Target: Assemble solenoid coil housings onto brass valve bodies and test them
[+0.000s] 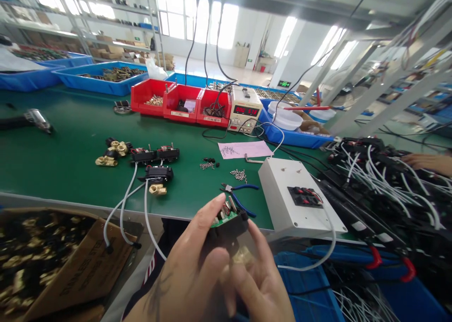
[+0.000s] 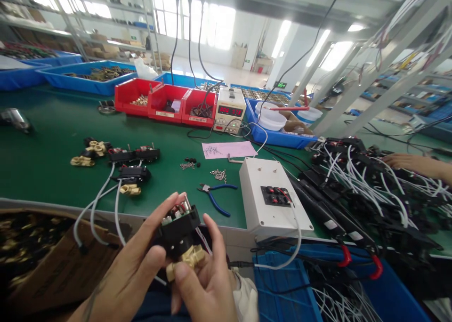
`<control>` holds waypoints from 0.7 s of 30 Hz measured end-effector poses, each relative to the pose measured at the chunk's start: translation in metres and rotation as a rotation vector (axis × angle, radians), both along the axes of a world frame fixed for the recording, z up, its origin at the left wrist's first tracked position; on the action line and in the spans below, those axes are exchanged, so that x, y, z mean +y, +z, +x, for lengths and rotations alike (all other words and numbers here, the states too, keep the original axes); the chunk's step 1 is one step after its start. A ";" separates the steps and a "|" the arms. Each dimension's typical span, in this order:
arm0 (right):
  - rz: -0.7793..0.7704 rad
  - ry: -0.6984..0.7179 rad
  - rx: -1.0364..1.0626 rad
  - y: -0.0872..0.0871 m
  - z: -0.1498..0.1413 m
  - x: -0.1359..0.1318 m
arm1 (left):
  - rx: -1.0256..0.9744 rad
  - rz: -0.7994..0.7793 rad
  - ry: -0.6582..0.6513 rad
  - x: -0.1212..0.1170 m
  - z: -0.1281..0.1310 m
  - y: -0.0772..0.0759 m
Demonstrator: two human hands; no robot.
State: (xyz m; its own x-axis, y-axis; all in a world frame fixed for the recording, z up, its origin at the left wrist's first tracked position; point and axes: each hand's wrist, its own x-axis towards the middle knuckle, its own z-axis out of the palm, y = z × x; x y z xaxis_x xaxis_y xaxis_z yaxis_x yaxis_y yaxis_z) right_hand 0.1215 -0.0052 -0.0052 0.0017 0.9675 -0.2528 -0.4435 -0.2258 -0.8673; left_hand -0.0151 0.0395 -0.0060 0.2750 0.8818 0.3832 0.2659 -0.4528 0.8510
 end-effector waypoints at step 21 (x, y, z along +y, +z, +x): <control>0.067 -0.002 -0.174 0.006 0.006 0.013 | 0.104 0.161 0.199 -0.002 0.007 -0.015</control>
State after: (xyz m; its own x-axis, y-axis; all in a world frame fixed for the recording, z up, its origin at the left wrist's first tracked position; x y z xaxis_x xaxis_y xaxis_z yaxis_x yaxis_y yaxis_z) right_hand 0.1279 0.0075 0.0005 0.0418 0.9821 -0.1834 -0.2855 -0.1642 -0.9442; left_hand -0.0082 0.0374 -0.0207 0.1474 0.8526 0.5014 0.4456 -0.5098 0.7359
